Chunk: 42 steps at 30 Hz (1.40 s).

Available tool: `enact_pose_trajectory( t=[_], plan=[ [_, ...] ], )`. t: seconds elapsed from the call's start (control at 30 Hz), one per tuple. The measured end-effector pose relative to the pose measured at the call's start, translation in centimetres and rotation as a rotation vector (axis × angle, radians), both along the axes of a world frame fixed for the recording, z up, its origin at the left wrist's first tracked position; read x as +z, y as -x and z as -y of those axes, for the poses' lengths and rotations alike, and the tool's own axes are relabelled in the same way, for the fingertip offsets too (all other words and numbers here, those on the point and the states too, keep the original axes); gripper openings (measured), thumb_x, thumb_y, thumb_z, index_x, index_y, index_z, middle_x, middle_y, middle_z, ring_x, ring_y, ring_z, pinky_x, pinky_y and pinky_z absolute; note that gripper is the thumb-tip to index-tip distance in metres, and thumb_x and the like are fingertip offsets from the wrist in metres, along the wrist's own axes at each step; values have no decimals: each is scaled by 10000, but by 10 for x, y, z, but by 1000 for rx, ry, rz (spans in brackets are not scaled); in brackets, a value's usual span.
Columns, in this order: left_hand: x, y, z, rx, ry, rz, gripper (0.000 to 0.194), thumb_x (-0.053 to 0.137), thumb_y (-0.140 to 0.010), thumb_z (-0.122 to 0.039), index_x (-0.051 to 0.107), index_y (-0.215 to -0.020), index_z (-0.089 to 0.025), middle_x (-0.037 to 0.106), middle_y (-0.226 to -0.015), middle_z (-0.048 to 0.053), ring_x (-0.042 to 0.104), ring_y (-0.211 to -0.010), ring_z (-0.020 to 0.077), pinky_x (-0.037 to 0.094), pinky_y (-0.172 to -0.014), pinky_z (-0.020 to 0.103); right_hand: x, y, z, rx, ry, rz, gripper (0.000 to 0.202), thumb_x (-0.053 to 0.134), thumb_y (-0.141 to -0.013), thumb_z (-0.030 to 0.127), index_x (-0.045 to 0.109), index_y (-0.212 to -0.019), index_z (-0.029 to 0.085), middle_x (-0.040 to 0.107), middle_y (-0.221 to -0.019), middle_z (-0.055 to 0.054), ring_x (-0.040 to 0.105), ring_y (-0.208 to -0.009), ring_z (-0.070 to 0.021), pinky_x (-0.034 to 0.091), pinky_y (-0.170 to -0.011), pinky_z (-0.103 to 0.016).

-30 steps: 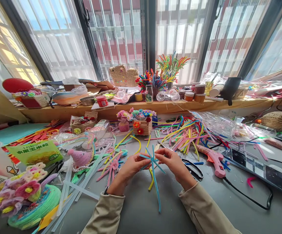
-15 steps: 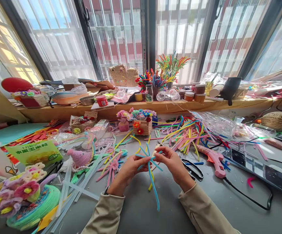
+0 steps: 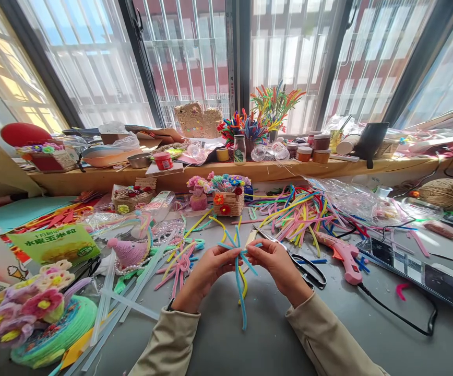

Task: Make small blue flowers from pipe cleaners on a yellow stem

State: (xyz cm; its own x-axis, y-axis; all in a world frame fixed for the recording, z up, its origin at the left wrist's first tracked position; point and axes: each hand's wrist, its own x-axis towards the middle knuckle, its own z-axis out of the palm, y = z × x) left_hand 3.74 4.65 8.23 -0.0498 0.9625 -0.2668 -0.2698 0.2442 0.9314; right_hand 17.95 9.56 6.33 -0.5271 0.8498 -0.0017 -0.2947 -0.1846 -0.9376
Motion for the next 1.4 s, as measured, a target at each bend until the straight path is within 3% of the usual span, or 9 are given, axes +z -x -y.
enact_pose_trajectory(
  t=[0.23,0.57,0.8,0.97,1.07,1.17,1.4],
  plan=[
    [-4,2,0,18,-4,-19,162,636,-600,-284,590,-656,-139,591,-617,-7,546,-623,103,439,-620,216,-4,9,5,13,6,-85,175,626,-621,278,610,-742,152,592,-693,-12,517,-638,-103,396,-626,-229],
    [1,-1,-1,-27,-27,-44,179,631,-597,-259,511,-551,-135,542,-533,-18,507,-555,92,410,-532,199,-8,16,7,-201,-109,-35,140,613,-624,286,588,-638,150,542,-559,35,484,-536,-76,375,-551,-206],
    [-2,-2,-2,-60,-21,-50,181,656,-561,-266,544,-542,-125,537,-521,-15,501,-528,96,399,-548,224,-12,19,4,-242,-149,-7,156,597,-632,303,563,-616,151,526,-560,34,470,-532,-80,384,-549,-212],
    [-4,3,-3,41,-20,51,153,640,-597,-265,558,-579,-136,568,-567,-18,516,-564,79,407,-592,200,-11,14,0,-272,-255,94,167,552,-671,319,572,-721,161,563,-654,4,520,-620,-112,416,-591,-232],
    [-7,6,-4,119,-17,135,132,641,-601,-251,567,-600,-142,584,-599,-21,520,-553,69,419,-597,191,-7,10,1,-234,-383,151,228,574,-654,295,566,-849,179,577,-770,-22,542,-707,-138,433,-611,-246],
    [-8,7,-4,131,-8,184,109,644,-600,-232,581,-615,-144,586,-591,-23,516,-531,62,427,-580,182,-3,9,3,-142,-490,136,205,581,-654,286,576,-834,188,570,-822,-31,545,-756,-146,440,-629,-248],
    [-6,5,-3,119,33,150,120,645,-593,-242,622,-638,-133,618,-614,1,535,-554,78,438,-579,180,-1,9,5,-121,-526,61,114,586,-662,252,598,-759,193,558,-754,-15,545,-727,-137,445,-622,-245]
  ],
)
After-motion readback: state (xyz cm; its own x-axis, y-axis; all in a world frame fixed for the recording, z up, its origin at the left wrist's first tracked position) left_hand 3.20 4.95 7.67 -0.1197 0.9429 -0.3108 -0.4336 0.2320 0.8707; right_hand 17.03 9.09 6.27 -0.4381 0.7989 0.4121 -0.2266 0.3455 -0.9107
